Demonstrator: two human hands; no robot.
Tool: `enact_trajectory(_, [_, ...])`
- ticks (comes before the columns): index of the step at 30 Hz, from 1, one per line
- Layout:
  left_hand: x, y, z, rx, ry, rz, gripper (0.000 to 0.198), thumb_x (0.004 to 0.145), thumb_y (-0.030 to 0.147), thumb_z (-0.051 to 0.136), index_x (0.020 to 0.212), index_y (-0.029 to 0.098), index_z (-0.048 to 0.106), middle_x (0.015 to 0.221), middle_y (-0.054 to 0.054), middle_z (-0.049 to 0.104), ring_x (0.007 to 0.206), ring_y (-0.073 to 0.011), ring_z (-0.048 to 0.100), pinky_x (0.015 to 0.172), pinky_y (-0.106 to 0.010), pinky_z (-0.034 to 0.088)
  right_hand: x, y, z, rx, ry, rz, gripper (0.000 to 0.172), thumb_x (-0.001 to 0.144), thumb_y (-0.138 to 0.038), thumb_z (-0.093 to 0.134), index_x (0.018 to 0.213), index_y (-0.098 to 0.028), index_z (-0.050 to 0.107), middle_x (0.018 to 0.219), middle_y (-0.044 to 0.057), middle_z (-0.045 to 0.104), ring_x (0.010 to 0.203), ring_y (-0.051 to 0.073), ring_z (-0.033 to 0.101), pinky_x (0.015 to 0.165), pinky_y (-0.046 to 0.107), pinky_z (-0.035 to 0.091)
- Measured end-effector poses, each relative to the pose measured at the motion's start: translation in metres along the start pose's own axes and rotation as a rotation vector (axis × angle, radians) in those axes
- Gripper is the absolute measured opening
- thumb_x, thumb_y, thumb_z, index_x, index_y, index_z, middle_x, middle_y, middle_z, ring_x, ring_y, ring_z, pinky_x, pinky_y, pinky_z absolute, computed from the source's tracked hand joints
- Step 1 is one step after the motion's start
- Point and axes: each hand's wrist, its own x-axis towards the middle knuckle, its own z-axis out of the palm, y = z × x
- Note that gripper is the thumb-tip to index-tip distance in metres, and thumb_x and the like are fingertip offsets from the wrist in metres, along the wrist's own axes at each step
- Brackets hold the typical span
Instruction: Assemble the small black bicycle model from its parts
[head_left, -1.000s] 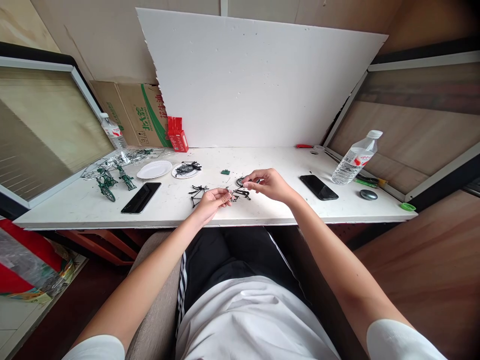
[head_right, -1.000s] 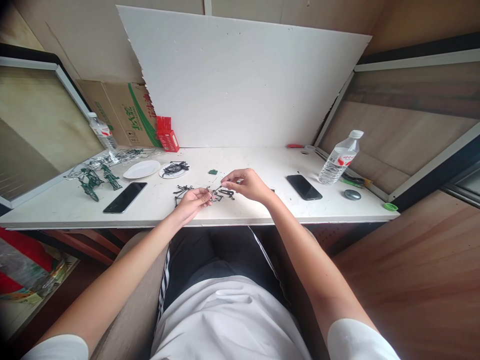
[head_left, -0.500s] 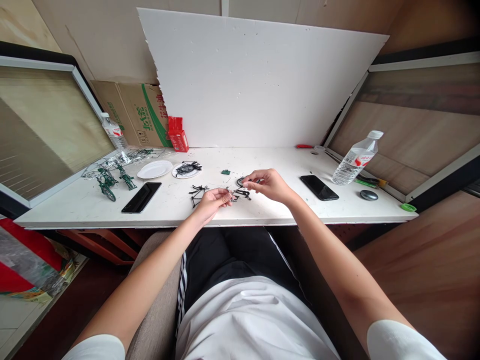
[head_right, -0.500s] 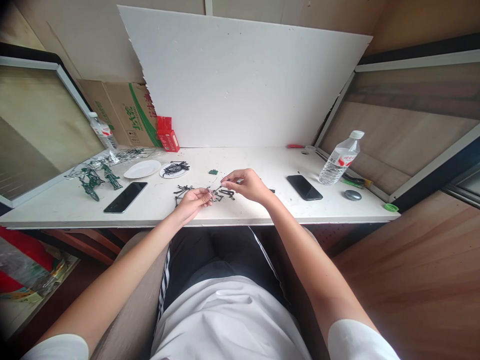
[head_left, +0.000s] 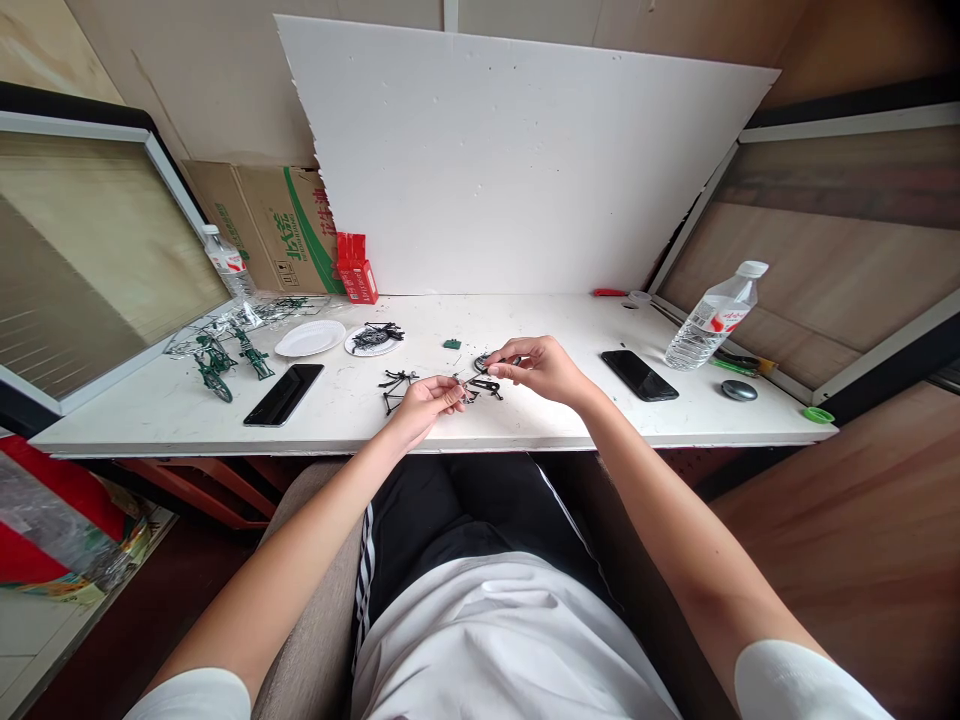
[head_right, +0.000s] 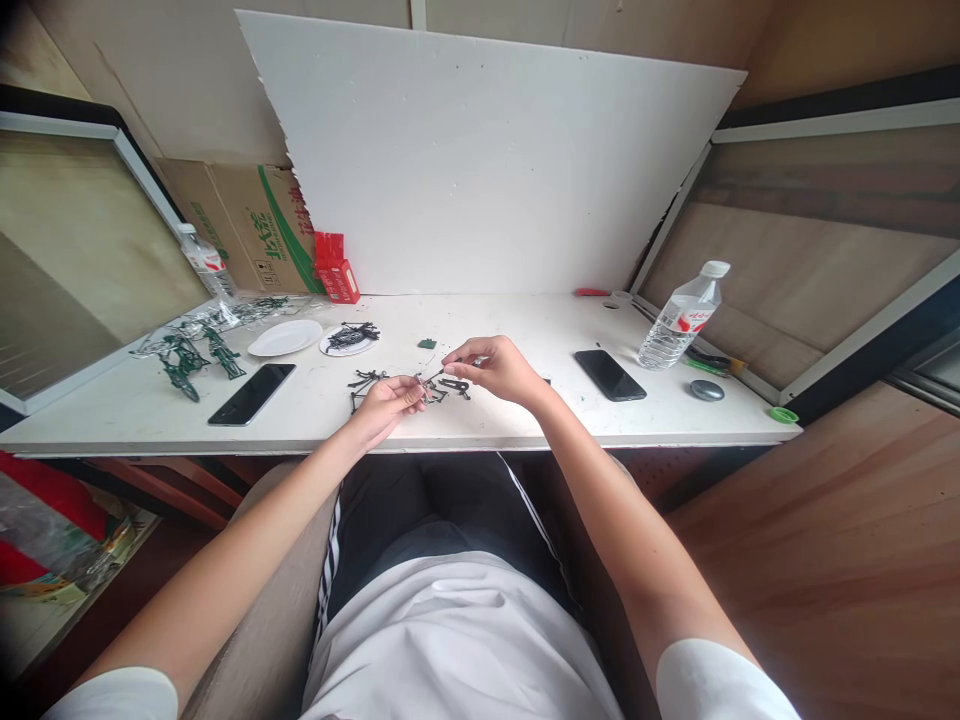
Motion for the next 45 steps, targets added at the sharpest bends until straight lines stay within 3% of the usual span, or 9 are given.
enact_trajectory(21, [-0.0006, 0.0016, 0.0013, 0.016, 0.001, 0.001, 0.047, 0.071, 0.047, 0.099, 0.096, 0.014, 0.076, 0.095, -0.009, 0.079, 0.072, -0.0142, 0.068, 0.069, -0.029, 0.046, -0.0007, -0.0010, 0.0003, -0.019, -0.013, 0.013, 0.051, 0.087, -0.065, 0.079, 0.102, -0.017, 0.086, 0.100, 0.012, 0.080, 0.083, 0.022, 0.069, 0.066, 0.033, 0.054])
enact_trajectory(45, [0.0009, -0.0012, -0.0018, 0.002, 0.016, -0.008, 0.046, 0.069, 0.043, 0.100, 0.093, 0.013, 0.075, 0.092, -0.009, 0.078, 0.072, -0.0140, 0.068, 0.073, -0.029, 0.047, -0.0011, -0.0011, 0.0055, -0.096, 0.017, -0.012, 0.041, 0.090, -0.060, 0.079, 0.097, -0.020, 0.087, 0.099, 0.011, 0.082, 0.081, 0.021, 0.072, 0.069, 0.033, 0.054])
